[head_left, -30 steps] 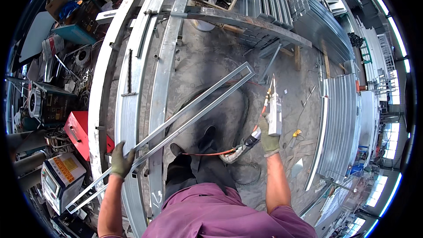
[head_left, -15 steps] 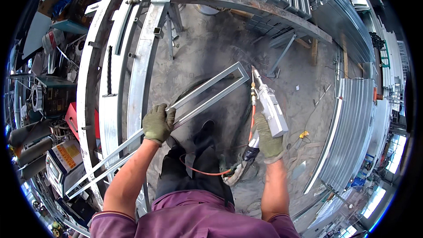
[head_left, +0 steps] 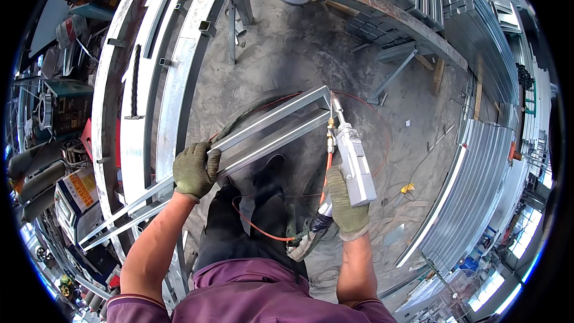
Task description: The person welds several metal frame components together using a handheld welding torch. They position the pieces, apply welds at the joints, and occasionally use a hammer to adjust alignment.
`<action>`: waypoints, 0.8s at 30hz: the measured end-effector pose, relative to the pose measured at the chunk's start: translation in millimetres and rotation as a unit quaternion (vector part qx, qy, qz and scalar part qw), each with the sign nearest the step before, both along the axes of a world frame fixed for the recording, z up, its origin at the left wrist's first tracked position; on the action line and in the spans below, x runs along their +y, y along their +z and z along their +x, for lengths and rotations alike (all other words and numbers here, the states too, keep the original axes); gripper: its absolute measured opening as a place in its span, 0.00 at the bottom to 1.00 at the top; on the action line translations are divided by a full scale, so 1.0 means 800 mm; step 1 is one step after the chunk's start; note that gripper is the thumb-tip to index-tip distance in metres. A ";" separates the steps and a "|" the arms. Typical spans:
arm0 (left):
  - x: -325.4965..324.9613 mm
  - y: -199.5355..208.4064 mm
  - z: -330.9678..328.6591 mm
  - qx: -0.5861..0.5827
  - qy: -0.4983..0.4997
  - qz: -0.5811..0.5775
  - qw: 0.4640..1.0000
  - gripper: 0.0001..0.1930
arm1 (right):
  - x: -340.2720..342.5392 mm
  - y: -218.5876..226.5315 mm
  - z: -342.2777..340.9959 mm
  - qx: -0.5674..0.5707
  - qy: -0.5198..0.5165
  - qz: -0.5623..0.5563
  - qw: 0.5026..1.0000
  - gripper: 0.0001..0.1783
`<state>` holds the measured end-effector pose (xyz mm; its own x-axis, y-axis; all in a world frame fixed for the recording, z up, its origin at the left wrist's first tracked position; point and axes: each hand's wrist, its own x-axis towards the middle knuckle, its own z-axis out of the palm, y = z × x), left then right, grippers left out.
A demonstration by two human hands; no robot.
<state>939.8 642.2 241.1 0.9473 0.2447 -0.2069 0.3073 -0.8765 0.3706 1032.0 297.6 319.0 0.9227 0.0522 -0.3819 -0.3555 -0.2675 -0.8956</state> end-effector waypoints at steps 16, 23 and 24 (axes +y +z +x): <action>0.000 0.003 0.000 -0.003 -0.006 0.000 1.000 0.19 | 0.003 -0.016 0.004 0.038 0.025 -0.023 0.999 0.10; -0.001 0.002 0.001 -0.026 -0.008 -0.001 1.000 0.15 | 0.010 -0.010 0.005 0.033 0.021 -0.029 0.999 0.10; -0.001 0.003 0.001 -0.026 -0.007 -0.001 1.000 0.15 | 0.011 -0.008 0.006 0.040 0.017 -0.028 0.999 0.10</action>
